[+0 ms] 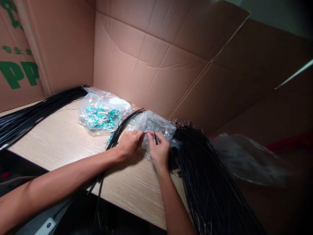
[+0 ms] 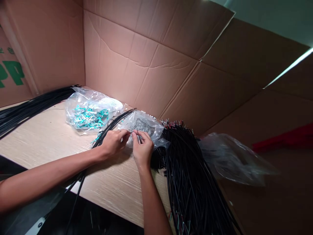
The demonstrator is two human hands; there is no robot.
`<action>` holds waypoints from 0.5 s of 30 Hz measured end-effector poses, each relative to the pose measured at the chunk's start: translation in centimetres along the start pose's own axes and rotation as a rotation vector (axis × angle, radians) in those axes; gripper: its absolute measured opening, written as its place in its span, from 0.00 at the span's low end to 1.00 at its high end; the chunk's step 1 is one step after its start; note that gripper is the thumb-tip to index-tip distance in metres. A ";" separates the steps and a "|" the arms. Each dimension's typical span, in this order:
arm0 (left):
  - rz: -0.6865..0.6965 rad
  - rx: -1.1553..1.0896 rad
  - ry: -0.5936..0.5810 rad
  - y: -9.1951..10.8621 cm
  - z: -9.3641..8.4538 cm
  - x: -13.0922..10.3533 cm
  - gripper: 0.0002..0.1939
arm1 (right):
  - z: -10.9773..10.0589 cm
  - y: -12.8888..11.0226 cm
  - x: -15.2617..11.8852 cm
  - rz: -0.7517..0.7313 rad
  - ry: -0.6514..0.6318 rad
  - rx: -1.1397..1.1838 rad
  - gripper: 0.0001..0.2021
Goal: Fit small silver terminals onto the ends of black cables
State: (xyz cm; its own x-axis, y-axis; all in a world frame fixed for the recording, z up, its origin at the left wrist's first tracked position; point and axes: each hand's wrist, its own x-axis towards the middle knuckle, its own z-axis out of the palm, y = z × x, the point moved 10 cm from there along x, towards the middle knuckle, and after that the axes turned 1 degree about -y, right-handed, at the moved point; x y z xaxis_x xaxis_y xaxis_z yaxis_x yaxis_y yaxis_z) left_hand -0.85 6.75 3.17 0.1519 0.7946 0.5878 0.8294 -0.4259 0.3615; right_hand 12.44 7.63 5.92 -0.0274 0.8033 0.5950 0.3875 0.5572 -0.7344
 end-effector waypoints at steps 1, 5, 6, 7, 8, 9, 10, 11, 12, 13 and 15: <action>-0.002 -0.020 0.000 -0.1 0.0 0.1 0.13 | 0.0 0.1 0.1 0.004 -0.003 0.001 0.09; 0.028 -0.157 0.004 0.1 0.0 0.4 0.13 | -0.7 0.8 0.1 0.038 0.031 -0.020 0.12; 0.039 -0.192 0.002 0.2 0.0 0.4 0.14 | -0.8 1.0 0.1 0.046 0.038 -0.028 0.12; 0.050 -0.221 -0.002 0.3 0.1 0.3 0.14 | -0.9 1.2 0.0 0.054 0.041 -0.036 0.11; 0.059 -0.243 -0.006 0.4 0.1 0.3 0.14 | -0.9 1.3 0.0 0.060 0.042 -0.044 0.11; 0.065 -0.257 -0.009 0.4 0.1 0.3 0.14 | -0.9 1.4 -0.1 0.065 0.043 -0.047 0.10; 0.071 -0.268 -0.012 0.5 0.0 0.3 0.14 | -0.9 1.3 -0.1 0.068 0.041 -0.041 0.09; 0.072 -0.279 -0.013 0.5 -0.1 0.3 0.14 | -0.8 1.3 -0.1 0.073 0.028 -0.019 0.09; 0.069 -0.296 -0.010 0.5 -0.3 0.4 0.14 | -0.7 1.2 0.0 0.080 0.006 0.018 0.10; 0.061 -0.317 -0.004 0.4 -0.6 0.5 0.14 | -0.6 1.1 0.1 0.088 -0.020 0.063 0.10; 0.031 -0.368 0.017 0.1 -1.2 0.8 0.15 | -0.6 0.6 0.4 0.098 -0.073 0.125 0.11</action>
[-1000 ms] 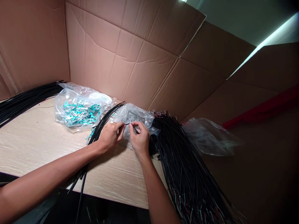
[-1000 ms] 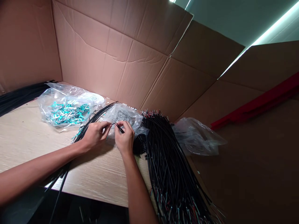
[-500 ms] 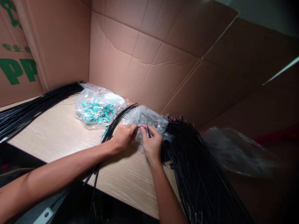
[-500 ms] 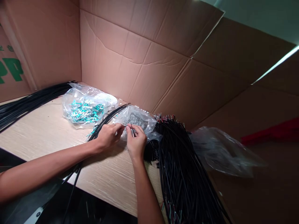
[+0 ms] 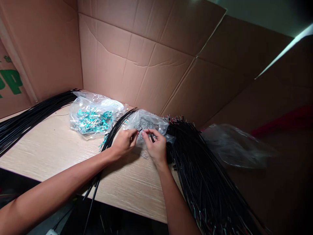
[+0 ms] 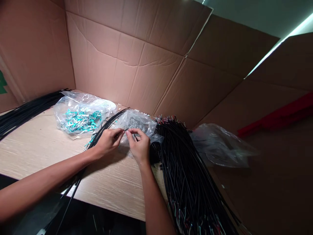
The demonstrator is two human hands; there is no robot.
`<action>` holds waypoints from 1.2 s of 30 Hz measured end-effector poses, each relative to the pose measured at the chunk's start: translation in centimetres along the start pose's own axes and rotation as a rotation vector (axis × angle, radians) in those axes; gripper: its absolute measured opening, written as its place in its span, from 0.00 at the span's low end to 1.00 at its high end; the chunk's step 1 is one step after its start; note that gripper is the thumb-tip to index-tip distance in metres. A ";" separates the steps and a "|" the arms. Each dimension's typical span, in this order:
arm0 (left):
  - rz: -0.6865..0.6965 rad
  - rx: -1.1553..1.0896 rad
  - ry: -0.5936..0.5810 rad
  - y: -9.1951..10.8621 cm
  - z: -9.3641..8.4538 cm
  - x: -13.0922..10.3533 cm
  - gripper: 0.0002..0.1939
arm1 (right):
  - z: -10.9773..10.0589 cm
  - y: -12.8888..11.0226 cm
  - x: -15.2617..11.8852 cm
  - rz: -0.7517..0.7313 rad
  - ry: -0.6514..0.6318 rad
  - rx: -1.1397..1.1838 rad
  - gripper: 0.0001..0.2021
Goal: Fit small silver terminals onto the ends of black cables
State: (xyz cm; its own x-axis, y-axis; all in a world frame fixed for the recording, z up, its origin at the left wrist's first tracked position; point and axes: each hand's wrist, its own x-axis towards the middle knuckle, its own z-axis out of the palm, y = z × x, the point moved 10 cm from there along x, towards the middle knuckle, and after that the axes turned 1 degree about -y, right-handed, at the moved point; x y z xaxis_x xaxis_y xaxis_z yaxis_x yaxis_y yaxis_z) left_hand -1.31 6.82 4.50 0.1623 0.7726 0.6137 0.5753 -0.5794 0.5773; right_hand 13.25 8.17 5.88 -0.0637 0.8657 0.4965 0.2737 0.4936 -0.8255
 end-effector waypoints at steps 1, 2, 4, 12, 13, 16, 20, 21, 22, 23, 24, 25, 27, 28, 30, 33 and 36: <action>-0.017 -0.026 0.012 -0.1 -0.3 0.1 0.15 | -0.2 -0.2 0.2 0.003 -0.018 0.005 0.13; -0.036 -0.051 0.018 -0.2 -0.6 0.3 0.16 | -0.5 -0.4 0.3 0.004 -0.027 -0.008 0.15; -0.081 -0.110 0.015 -0.6 -0.8 0.5 0.17 | -1.1 -0.5 0.5 0.000 -0.045 -0.082 0.19; -0.383 -0.586 -0.085 -3.4 1.6 -0.2 0.20 | -0.5 0.4 0.4 -0.080 -0.166 -0.361 0.11; -0.418 -0.649 -0.094 -3.6 2.0 -0.3 0.20 | -0.4 0.4 0.3 -0.092 -0.173 -0.369 0.11; -0.478 -0.768 -0.100 -4.1 2.5 -0.5 0.20 | -0.4 0.3 0.2 -0.102 -0.171 -0.385 0.11; -0.471 -0.772 -0.106 -3.9 2.5 -0.4 0.19 | -0.1 0.3 0.2 -0.117 -0.159 -0.393 0.09; -0.460 -0.742 -0.116 -3.7 2.5 -0.4 0.20 | 0.1 0.4 0.1 -0.125 -0.157 -0.395 0.09; -0.446 -0.704 -0.128 -3.5 2.5 -0.4 0.20 | 0.2 0.4 0.1 -0.128 -0.153 -0.397 0.10; -0.430 -0.663 -0.140 -3.3 2.5 -0.4 0.21 | 0.2 0.5 0.1 -0.126 -0.146 -0.397 0.10; -0.411 -0.625 -0.149 -3.1 2.5 -0.4 0.22 | 0.2 0.5 0.1 -0.119 -0.138 -0.394 0.10; -0.390 -0.597 -0.155 -3.0 2.4 -0.4 0.23 | 0.1 0.6 0.1 -0.108 -0.132 -0.390 0.10; -0.344 -0.557 -0.148 -2.8 2.3 -0.4 0.23 | 0.2 0.7 0.0 -0.074 -0.148 -0.387 0.12; -0.321 -0.535 -0.133 -2.7 2.1 -0.4 0.22 | 0.3 0.8 0.0 -0.056 -0.165 -0.391 0.14; -0.283 -0.474 -0.103 -2.8 1.8 -0.4 0.20 | 0.6 1.1 -0.2 -0.017 -0.204 -0.398 0.16; -0.267 -0.365 -0.077 -3.2 1.7 -0.5 0.19 | 1.0 2.2 -0.3 0.073 -0.244 -0.361 0.18; -0.263 -0.301 -0.080 -3.1 1.9 -0.6 0.18 | 1.3 4.2 -0.4 0.198 -0.250 -0.254 0.16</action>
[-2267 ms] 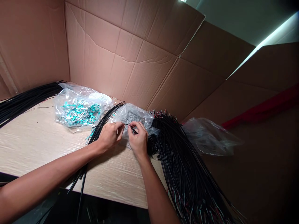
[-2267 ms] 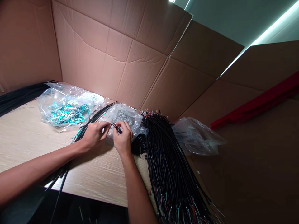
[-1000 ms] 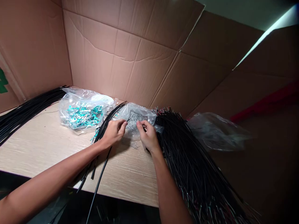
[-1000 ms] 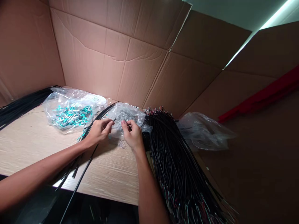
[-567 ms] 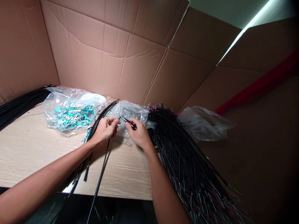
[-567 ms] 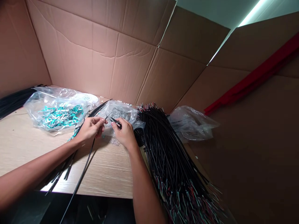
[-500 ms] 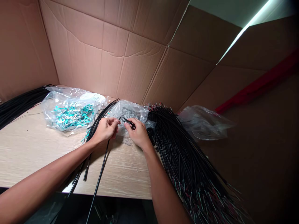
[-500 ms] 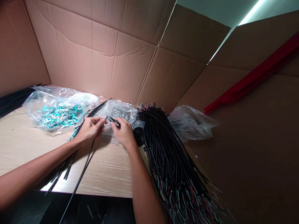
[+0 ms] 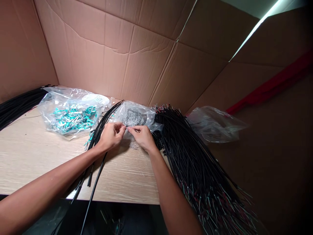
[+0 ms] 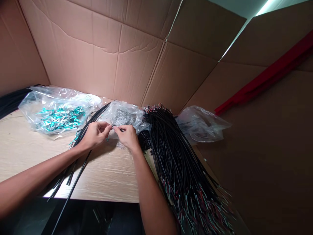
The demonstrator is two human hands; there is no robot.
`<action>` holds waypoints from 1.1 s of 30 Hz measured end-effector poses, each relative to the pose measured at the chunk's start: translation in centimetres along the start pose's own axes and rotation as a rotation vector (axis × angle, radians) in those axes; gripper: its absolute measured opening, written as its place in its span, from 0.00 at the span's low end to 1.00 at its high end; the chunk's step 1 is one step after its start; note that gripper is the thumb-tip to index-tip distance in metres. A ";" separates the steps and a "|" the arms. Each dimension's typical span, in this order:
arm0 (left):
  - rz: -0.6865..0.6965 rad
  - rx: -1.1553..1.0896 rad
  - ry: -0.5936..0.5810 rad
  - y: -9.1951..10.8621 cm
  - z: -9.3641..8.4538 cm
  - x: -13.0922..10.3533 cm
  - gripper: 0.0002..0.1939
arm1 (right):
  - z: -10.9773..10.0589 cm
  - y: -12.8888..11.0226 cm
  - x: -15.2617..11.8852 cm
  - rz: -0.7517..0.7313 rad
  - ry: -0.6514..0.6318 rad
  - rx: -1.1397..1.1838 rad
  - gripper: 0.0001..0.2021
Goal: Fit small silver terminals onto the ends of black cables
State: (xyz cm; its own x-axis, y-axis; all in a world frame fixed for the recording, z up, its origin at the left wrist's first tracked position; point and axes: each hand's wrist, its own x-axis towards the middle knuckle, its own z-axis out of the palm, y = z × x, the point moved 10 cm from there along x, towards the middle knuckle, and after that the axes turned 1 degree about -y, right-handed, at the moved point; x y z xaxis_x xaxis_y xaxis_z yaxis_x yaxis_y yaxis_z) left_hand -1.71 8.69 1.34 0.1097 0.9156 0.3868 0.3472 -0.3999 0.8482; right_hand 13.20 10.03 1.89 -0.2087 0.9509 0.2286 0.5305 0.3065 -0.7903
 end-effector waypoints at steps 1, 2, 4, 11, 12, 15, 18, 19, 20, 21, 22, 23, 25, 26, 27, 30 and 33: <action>0.007 0.015 0.002 0.1 0.0 0.0 0.18 | 0.2 0.5 0.1 0.024 -0.004 0.044 0.15; 0.013 0.028 0.004 0.3 0.1 0.0 0.17 | 0.4 1.0 0.2 0.043 -0.003 0.080 0.15; 0.016 0.047 0.001 0.5 0.1 0.0 0.17 | 0.5 1.8 0.3 0.073 0.010 0.111 0.16; 0.027 0.100 -0.001 1.0 -0.6 0.3 0.14 | -0.9 1.5 0.3 0.057 0.064 0.173 0.19; 0.044 0.114 0.007 1.3 -0.8 0.3 0.14 | -1.5 1.1 0.3 0.034 0.090 0.162 0.18; 0.113 0.167 0.023 2.1 -1.1 0.1 0.13 | -2.5 -0.4 0.1 -0.058 0.129 0.053 0.14; 0.192 0.284 0.038 2.9 -1.1 -0.2 0.12 | -2.6 -1.7 -0.2 -0.131 0.123 -0.044 0.12; 0.217 0.333 0.044 3.1 -1.0 -0.3 0.12 | -2.4 -2.0 -0.3 -0.141 0.115 -0.067 0.12; 0.241 0.386 0.047 3.1 -0.8 -0.4 0.12 | -2.2 -2.2 -0.4 -0.144 0.107 -0.087 0.12; 0.264 0.440 0.051 3.1 -0.7 -0.5 0.11 | -2.1 -2.4 -0.5 -0.144 0.100 -0.104 0.12; 0.287 0.495 0.052 3.1 -0.5 -0.6 0.11 | -1.9 -2.6 -0.5 -0.145 0.093 -0.117 0.12; 0.309 0.550 0.048 3.0 -0.3 -0.7 0.11 | -1.8 -2.8 -0.6 -0.146 0.089 -0.123 0.12; 0.347 0.647 0.022 2.9 0.2 -0.9 0.12 | -1.6 -3.0 -0.6 -0.148 0.082 -0.127 0.11; 0.360 0.688 0.001 2.8 0.5 -1.0 0.12 | -1.5 -3.0 -0.6 -0.147 0.078 -0.131 0.11; 0.369 0.725 -0.024 2.8 0.9 -1.0 0.13 | -1.4 -3.0 -0.6 -0.143 0.073 -0.138 0.11; 0.372 0.811 -0.089 2.6 1.7 -1.1 0.13 | -1.3 -2.4 -0.4 -0.124 0.064 -0.154 0.13; 0.339 0.811 -0.098 2.3 1.8 -1.0 0.13 | -1.4 -1.7 -0.1 -0.102 0.070 -0.140 0.15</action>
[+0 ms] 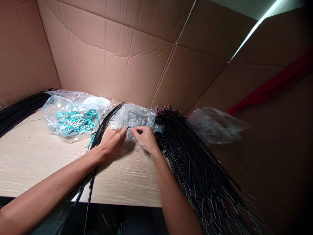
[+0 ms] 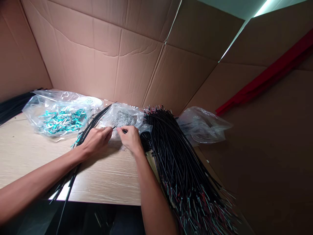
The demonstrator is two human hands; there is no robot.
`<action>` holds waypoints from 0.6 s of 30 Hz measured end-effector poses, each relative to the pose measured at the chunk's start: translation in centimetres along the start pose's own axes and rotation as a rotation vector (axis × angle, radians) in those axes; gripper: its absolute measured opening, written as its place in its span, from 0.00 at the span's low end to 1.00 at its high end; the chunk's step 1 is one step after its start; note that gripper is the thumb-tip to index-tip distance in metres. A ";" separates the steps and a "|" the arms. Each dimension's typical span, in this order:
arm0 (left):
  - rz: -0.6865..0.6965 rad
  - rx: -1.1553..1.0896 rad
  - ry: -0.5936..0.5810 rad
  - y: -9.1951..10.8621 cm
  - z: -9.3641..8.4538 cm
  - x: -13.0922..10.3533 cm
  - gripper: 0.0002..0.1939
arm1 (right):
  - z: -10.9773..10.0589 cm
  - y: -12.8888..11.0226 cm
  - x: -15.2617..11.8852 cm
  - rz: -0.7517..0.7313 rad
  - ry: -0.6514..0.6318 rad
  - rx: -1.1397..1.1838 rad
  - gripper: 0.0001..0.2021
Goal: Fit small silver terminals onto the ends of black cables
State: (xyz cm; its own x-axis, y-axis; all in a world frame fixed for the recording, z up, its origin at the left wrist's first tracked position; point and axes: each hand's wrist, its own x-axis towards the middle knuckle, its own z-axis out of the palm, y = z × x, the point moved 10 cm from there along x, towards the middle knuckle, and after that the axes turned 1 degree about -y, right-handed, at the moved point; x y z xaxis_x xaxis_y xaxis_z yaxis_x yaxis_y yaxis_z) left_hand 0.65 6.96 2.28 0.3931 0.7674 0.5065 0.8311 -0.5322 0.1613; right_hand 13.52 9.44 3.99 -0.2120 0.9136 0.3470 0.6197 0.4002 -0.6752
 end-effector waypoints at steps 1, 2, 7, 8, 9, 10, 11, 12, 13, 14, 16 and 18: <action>-0.024 -0.021 0.015 -0.3 -0.1 0.0 0.13 | -0.3 0.2 0.1 0.005 0.023 0.018 0.16; -0.049 -0.050 0.040 -0.6 -0.3 0.1 0.13 | -0.7 0.4 0.1 0.010 0.063 0.051 0.16; -0.077 -0.269 0.172 -1.4 -1.5 0.1 0.12 | -1.8 2.5 0.0 0.195 0.215 0.428 0.21; -0.060 -0.302 0.188 -1.2 -1.6 0.1 0.11 | -1.2 2.8 -0.1 0.244 0.184 0.522 0.21; -0.040 -0.326 0.205 -0.9 -1.8 0.1 0.10 | -0.4 2.8 -0.2 0.278 0.145 0.607 0.22; -0.019 -0.339 0.224 -0.6 -2.1 0.0 0.09 | 0.3 2.7 -0.2 0.297 0.111 0.683 0.22; 0.001 -0.341 0.246 -0.3 -2.3 -0.1 0.09 | 0.8 2.4 -0.3 0.305 0.089 0.749 0.22; 0.018 -0.333 0.271 0.1 -2.6 -0.3 0.09 | 1.3 2.2 -0.3 0.306 0.078 0.804 0.23; 0.031 -0.317 0.294 0.4 -2.8 -0.4 0.09 | 1.6 2.1 -0.3 0.306 0.074 0.850 0.24; 0.042 -0.296 0.312 0.7 -3.0 -0.5 0.09 | 1.9 1.9 -0.3 0.307 0.070 0.891 0.26; 0.054 -0.250 0.341 1.0 -3.3 -0.7 0.10 | 2.4 1.7 -0.3 0.311 0.057 0.958 0.27; 0.054 -0.215 0.361 1.2 -3.4 -0.8 0.10 | 2.7 1.5 -0.2 0.311 0.052 1.004 0.25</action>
State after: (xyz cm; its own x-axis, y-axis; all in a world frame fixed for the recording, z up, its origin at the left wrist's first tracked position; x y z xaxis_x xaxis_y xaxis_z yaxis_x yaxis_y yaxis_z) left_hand -0.03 4.48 4.93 0.2390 0.5827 0.7768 0.6972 -0.6597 0.2804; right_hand 12.51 10.05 1.14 -0.1034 0.9916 0.0777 -0.2751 0.0465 -0.9603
